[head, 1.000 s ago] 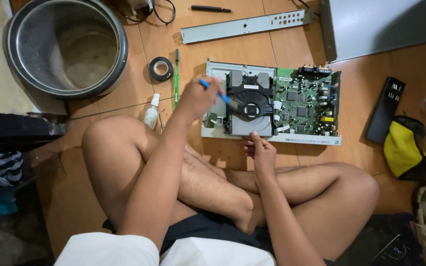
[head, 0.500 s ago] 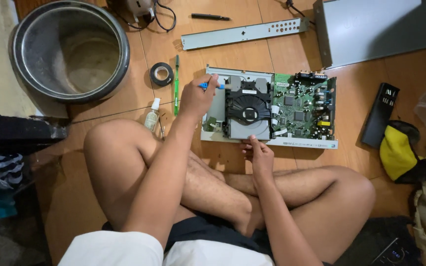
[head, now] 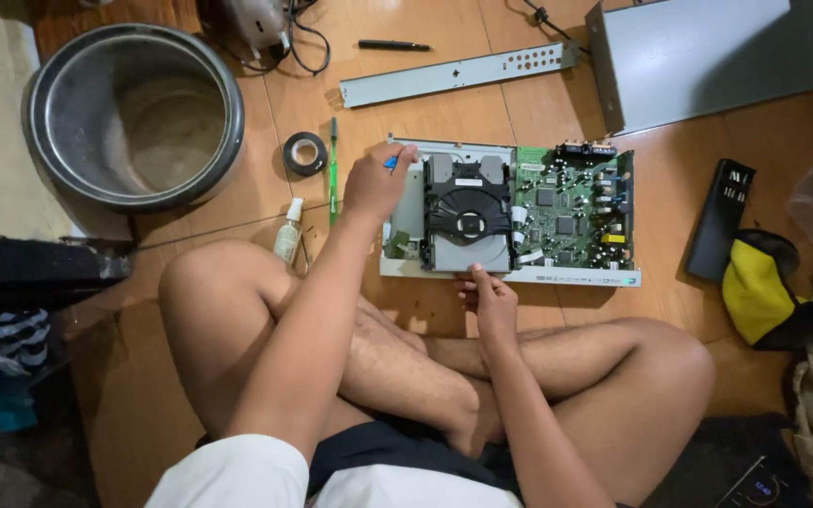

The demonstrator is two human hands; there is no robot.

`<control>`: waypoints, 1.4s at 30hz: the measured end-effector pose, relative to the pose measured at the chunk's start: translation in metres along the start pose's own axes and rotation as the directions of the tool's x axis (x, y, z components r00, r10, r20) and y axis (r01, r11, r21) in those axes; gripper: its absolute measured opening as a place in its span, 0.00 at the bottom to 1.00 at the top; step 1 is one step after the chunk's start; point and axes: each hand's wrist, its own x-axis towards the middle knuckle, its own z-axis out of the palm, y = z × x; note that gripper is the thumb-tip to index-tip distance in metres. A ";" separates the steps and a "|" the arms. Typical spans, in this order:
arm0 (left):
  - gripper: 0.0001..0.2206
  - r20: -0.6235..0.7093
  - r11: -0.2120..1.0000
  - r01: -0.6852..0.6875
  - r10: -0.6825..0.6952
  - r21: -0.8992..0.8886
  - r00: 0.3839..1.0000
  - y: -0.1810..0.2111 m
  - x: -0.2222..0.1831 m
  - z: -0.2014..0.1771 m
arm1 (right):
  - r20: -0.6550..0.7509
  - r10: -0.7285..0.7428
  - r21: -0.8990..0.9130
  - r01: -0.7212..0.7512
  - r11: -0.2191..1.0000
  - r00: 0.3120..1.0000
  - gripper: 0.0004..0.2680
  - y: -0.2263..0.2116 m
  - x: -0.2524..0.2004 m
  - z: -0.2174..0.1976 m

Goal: Cleaning and wiping the internal components and chassis of an electronic device using a small tool and a brush.

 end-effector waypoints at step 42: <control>0.29 0.084 0.930 -0.281 0.268 0.238 0.960 0.059 0.026 -0.001 | 0.425 -0.731 -0.746 0.664 0.052 0.534 0.14 -0.093 -0.011 0.035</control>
